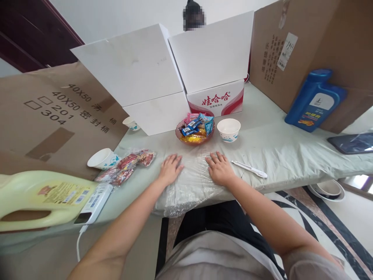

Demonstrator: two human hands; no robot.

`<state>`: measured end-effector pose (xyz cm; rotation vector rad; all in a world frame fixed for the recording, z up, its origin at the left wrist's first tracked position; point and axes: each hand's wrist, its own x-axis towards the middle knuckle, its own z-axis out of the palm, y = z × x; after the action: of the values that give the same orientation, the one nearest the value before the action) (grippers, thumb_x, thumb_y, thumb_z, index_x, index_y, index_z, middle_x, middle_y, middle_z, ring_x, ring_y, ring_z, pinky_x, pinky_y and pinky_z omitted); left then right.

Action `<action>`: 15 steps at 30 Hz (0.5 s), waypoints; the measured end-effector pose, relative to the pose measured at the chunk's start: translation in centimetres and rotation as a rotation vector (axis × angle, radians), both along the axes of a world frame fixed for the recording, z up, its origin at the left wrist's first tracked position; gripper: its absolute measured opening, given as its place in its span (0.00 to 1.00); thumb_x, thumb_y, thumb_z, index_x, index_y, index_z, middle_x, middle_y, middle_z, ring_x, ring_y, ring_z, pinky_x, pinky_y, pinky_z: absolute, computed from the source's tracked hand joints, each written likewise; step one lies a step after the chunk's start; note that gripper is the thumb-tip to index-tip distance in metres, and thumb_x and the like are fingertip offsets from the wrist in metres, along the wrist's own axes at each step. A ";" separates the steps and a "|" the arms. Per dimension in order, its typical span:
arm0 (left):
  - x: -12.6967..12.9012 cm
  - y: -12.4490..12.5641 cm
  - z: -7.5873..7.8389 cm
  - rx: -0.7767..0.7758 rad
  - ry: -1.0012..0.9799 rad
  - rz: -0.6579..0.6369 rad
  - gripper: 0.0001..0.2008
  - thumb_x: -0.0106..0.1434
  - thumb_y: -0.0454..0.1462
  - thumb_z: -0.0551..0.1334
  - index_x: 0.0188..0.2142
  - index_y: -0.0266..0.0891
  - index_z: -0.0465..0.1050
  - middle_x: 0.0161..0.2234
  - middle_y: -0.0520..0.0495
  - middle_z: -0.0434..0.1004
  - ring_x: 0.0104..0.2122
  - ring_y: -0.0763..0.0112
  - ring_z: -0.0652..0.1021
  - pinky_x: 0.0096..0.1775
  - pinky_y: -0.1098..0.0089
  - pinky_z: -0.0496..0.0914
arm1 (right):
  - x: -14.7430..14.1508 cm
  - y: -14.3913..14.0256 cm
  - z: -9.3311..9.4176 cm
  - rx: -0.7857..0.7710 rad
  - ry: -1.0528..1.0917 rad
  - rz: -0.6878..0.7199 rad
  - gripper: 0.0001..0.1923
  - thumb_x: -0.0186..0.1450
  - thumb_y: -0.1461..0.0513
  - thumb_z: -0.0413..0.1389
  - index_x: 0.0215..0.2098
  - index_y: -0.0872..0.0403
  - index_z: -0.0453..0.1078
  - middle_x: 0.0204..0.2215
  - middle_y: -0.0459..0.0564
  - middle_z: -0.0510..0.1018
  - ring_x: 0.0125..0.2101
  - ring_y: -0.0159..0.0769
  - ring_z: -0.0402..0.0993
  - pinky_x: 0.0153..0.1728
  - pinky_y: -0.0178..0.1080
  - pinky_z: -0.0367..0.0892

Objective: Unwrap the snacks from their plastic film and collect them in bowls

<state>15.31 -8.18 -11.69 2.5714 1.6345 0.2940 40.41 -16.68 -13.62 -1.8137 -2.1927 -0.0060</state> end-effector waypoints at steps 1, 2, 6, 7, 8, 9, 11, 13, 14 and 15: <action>-0.8 0.6 0.2 0.031 -0.030 0.079 0.21 0.66 0.41 0.56 0.56 0.36 0.68 0.61 0.32 0.64 0.62 0.45 0.63 0.59 0.43 0.57 | 0.0 0.0 0.1 -0.001 0.001 -0.004 0.25 0.69 0.59 0.47 0.63 0.54 0.62 0.64 0.56 0.63 0.64 0.54 0.53 0.61 0.55 0.51; -1.4 0.7 0.6 0.074 -0.076 0.123 0.20 0.65 0.39 0.56 0.54 0.34 0.69 0.59 0.31 0.66 0.60 0.46 0.64 0.59 0.44 0.58 | 0.0 0.0 0.1 -0.005 0.005 -0.008 0.25 0.69 0.59 0.47 0.63 0.54 0.63 0.64 0.56 0.63 0.64 0.53 0.53 0.61 0.54 0.51; -2.0 -3.5 2.7 0.149 -0.338 -0.145 0.13 0.65 0.38 0.54 0.45 0.37 0.73 0.46 0.37 0.75 0.50 0.57 0.73 0.55 0.54 0.66 | 0.5 -0.2 0.6 -0.056 0.062 -0.044 0.24 0.68 0.58 0.49 0.61 0.55 0.65 0.63 0.58 0.64 0.63 0.52 0.55 0.60 0.53 0.55; -2.0 -5.3 3.1 0.085 -0.379 -0.266 0.12 0.66 0.40 0.54 0.43 0.38 0.73 0.43 0.40 0.76 0.47 0.59 0.74 0.53 0.56 0.68 | 0.8 -0.3 0.7 -0.067 0.087 -0.062 0.23 0.67 0.58 0.50 0.59 0.56 0.66 0.62 0.58 0.65 0.62 0.52 0.56 0.59 0.53 0.56; -2.0 -7.1 3.3 -0.016 -0.384 -0.380 0.11 0.66 0.41 0.55 0.42 0.40 0.73 0.41 0.42 0.76 0.46 0.61 0.75 0.51 0.58 0.69 | 1.2 -0.3 0.9 -0.072 0.112 -0.077 0.22 0.67 0.58 0.51 0.58 0.56 0.68 0.61 0.59 0.66 0.62 0.53 0.57 0.58 0.53 0.57; -2.0 -8.9 3.3 -0.118 -0.353 -0.467 0.11 0.64 0.43 0.59 0.43 0.40 0.72 0.42 0.43 0.76 0.46 0.61 0.75 0.51 0.58 0.70 | 1.6 -0.4 1.0 -0.072 0.135 -0.091 0.21 0.67 0.59 0.51 0.56 0.56 0.70 0.60 0.59 0.67 0.61 0.53 0.58 0.57 0.53 0.58; -2.3 -11.6 2.9 -0.217 -0.233 -0.552 0.21 0.55 0.46 0.68 0.47 0.42 0.71 0.47 0.42 0.75 0.50 0.56 0.74 0.53 0.54 0.69 | 2.8 -0.6 1.3 -0.066 0.170 -0.117 0.18 0.66 0.59 0.52 0.52 0.55 0.73 0.57 0.59 0.70 0.58 0.54 0.61 0.55 0.55 0.60; -3.1 -13.2 1.8 -0.185 -0.140 -0.559 0.23 0.53 0.42 0.70 0.48 0.43 0.70 0.52 0.41 0.73 0.56 0.53 0.70 0.57 0.50 0.66 | 4.4 -1.0 1.7 -0.052 0.202 -0.154 0.16 0.66 0.59 0.52 0.48 0.55 0.74 0.53 0.59 0.74 0.55 0.53 0.65 0.54 0.55 0.62; -3.5 -13.6 1.1 -0.143 -0.124 -0.554 0.18 0.56 0.38 0.68 0.47 0.43 0.71 0.54 0.41 0.71 0.58 0.53 0.69 0.58 0.50 0.65 | 5.1 -1.4 1.9 -0.034 0.224 -0.174 0.16 0.66 0.60 0.52 0.47 0.56 0.75 0.51 0.59 0.75 0.53 0.53 0.67 0.53 0.54 0.63; -4.0 -13.8 0.5 -0.103 -0.126 -0.553 0.13 0.59 0.34 0.64 0.45 0.42 0.71 0.56 0.42 0.71 0.59 0.55 0.68 0.59 0.50 0.64 | 5.9 -1.9 2.2 -0.003 0.250 -0.185 0.16 0.66 0.59 0.51 0.47 0.56 0.75 0.49 0.59 0.76 0.52 0.52 0.68 0.53 0.53 0.63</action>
<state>11.32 -21.96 -11.23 2.7211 0.8227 0.3060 46.27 -18.58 -11.39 -1.8986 -1.8518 0.1753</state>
